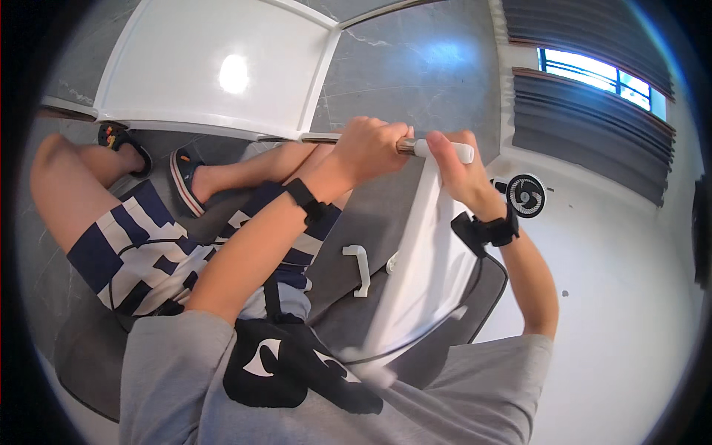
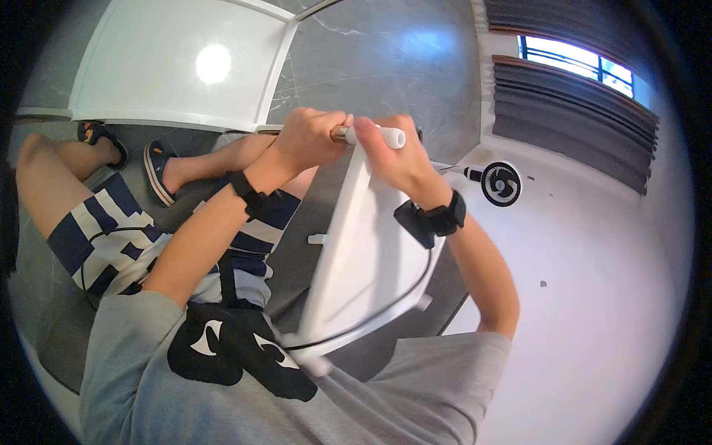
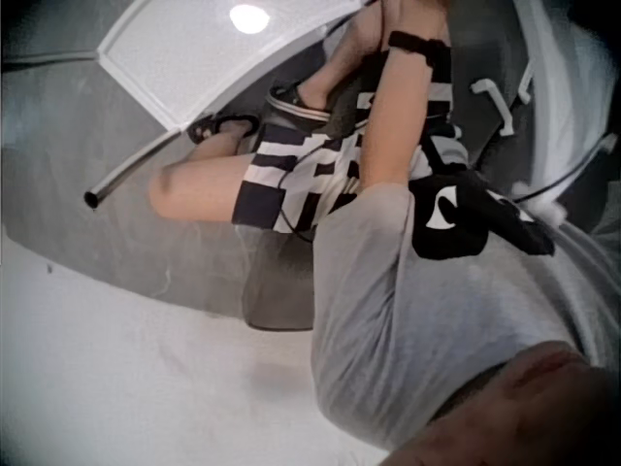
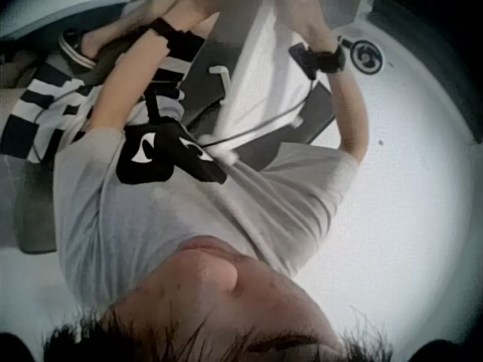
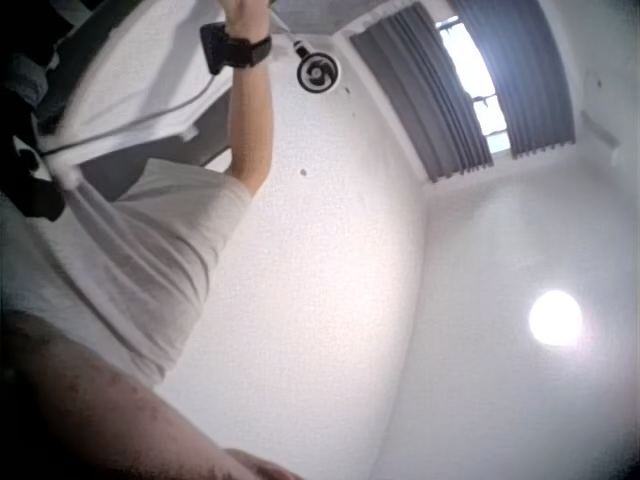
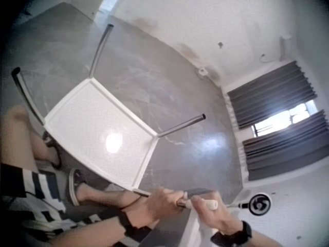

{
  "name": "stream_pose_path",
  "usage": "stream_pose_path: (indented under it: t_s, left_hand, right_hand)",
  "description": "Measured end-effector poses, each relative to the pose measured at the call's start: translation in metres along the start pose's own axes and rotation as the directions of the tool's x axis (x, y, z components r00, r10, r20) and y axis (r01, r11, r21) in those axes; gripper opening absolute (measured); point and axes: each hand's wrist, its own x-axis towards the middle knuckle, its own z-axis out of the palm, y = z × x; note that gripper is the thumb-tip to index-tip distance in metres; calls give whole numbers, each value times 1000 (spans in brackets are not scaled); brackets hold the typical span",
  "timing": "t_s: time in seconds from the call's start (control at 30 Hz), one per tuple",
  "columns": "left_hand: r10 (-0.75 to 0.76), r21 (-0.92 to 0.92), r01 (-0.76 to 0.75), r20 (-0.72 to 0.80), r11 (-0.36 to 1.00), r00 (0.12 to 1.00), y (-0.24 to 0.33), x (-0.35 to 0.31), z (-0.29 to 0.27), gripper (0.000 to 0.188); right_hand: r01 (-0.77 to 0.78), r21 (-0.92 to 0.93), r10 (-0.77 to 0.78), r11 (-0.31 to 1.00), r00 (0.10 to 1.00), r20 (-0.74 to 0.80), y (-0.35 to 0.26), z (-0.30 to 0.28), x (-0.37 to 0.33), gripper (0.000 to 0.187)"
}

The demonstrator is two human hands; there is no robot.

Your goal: The person is disassembling a white plastic tiered cart by pulling apart the shelves and metal supports while sitting on a couch.

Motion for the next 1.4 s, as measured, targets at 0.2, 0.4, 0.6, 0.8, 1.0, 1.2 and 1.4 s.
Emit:
stream_pose_path:
  t_s: [0.2, 0.4, 0.6, 0.8, 1.0, 1.2, 1.4]
  left_hand:
    - [-7, 43, 5, 45, 999, 999, -5, -2, 16, 22]
    - [-22, -16, 30, 335, 999, 942, -11, -8, 0, 21]
    - [-37, -65, 75, 458, 995, 888, -7, -5, -13, 16]
    - [-22, -26, 31, 312, 999, 950, -2, -7, -15, 11]
    - [7, -69, 1, 114, 998, 993, 2, -2, -17, 20]
    - [-52, 13, 52, 32, 999, 998, -8, 4, 1, 21]
    - [-71, -105, 92, 190, 990, 979, -4, 4, -19, 35]
  right_hand:
    - [-56, 56, 64, 997, 989, -136, 18, 2, -12, 46]
    - [515, -415, -401, 750, 853, 335, 9, -18, 10, 30]
    - [701, -404, -554, 587, 713, 430, -5, -28, 28, 31]
    - [553, -461, -451, 694, 833, 320, -17, -22, 16, 31]
    - [334, -322, -295, 886, 941, 163, -16, -12, 18, 35]
    - [40, 41, -23, 998, 935, -355, 28, 23, -11, 37]
    - [33, 254, 112, 967, 837, -535, 41, -72, -61, 49]
